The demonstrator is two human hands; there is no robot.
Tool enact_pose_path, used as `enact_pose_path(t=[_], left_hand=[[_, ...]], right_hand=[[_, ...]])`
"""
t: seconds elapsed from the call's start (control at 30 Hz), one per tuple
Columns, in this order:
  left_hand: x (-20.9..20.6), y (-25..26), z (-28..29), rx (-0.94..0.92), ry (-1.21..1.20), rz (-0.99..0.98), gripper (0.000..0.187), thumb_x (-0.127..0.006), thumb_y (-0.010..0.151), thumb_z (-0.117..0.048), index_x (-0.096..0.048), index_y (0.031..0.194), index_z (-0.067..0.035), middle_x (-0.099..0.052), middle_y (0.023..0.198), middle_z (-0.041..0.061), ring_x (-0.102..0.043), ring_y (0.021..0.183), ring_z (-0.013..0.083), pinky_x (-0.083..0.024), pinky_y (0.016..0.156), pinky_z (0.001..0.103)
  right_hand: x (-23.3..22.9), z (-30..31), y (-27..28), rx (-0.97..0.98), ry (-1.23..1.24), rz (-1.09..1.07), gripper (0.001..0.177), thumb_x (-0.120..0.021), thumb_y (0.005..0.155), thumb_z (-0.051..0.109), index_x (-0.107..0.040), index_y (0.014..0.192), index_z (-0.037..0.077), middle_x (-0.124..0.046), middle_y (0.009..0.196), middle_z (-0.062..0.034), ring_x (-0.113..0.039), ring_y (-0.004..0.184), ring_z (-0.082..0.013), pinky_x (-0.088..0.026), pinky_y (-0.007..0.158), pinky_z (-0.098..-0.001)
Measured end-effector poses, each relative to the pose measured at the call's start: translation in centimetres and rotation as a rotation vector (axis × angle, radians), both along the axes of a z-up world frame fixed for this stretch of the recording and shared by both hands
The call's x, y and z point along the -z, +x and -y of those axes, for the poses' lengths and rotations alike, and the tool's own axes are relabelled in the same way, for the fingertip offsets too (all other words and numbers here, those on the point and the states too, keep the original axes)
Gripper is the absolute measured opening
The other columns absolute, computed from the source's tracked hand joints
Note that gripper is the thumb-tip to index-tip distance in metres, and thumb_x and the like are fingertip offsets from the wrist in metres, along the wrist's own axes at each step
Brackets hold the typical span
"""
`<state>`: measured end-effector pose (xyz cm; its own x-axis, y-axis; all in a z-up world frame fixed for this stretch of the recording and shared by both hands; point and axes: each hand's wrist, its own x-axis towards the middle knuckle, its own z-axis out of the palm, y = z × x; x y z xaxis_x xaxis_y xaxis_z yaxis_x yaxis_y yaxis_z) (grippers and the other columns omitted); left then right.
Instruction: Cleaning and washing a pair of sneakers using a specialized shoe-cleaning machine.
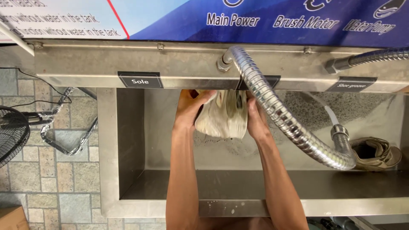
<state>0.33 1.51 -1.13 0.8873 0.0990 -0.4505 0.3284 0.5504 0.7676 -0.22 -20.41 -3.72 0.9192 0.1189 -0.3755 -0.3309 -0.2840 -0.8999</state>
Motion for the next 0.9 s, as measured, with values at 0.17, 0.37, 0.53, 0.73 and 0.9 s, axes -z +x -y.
enact_pose_path(t=[0.17,0.37,0.53,0.73,0.9], left_hand=[[4.7,-1.7,-0.5,0.014,-0.209,0.180,0.068,-0.086,0.085,-0.025,-0.057,0.135,0.009,-0.064,0.122,0.019,-0.062,0.108,0.0257,-0.055,0.092,0.034],[0.3,-1.1,0.7,0.221,0.085,0.410,0.052,-0.084,0.080,-0.009,-0.063,0.125,0.005,-0.071,0.116,0.012,-0.068,0.109,0.0189,-0.057,0.097,0.034],[1.3,-1.1,0.0,0.060,0.083,0.350,0.029,-0.077,0.089,0.006,-0.065,0.115,0.002,-0.073,0.109,0.009,-0.070,0.102,0.0173,-0.060,0.094,0.034],[2.3,-1.0,1.8,-0.051,-0.242,0.305,0.024,-0.070,0.087,0.010,-0.061,0.109,0.007,-0.072,0.102,0.018,-0.075,0.089,0.0218,-0.066,0.080,0.033],[2.8,-1.2,3.3,-0.061,-0.413,0.410,0.021,-0.068,0.096,0.012,-0.060,0.114,0.012,-0.071,0.099,0.021,-0.073,0.085,0.0211,-0.063,0.071,0.028]], right_hand=[[0.0,0.3,0.1,-0.132,0.221,0.105,0.136,-0.050,0.074,0.093,-0.014,0.161,-0.006,-0.025,0.164,-0.0347,-0.026,0.153,-0.0467,-0.033,0.118,-0.0595],[-2.8,-1.4,0.3,-0.214,0.319,0.136,0.098,-0.086,0.076,0.040,-0.034,0.147,-0.003,-0.047,0.142,-0.0227,-0.049,0.134,-0.0368,-0.049,0.113,-0.0498],[-3.0,-2.4,0.4,-0.156,0.294,0.101,0.064,-0.088,0.081,0.013,-0.055,0.134,0.001,-0.062,0.115,-0.0126,-0.064,0.109,-0.0271,-0.058,0.108,-0.0451],[-3.6,-2.7,1.0,-0.213,-0.154,0.121,0.092,-0.097,0.067,0.021,-0.040,0.137,-0.001,-0.055,0.130,-0.0171,-0.056,0.124,-0.0314,-0.043,0.112,-0.0458],[-0.8,-0.3,1.4,-0.301,-0.073,-0.221,0.103,-0.095,0.070,0.033,-0.038,0.150,0.005,-0.053,0.147,-0.0179,-0.049,0.141,-0.0321,-0.032,0.123,-0.0456]])
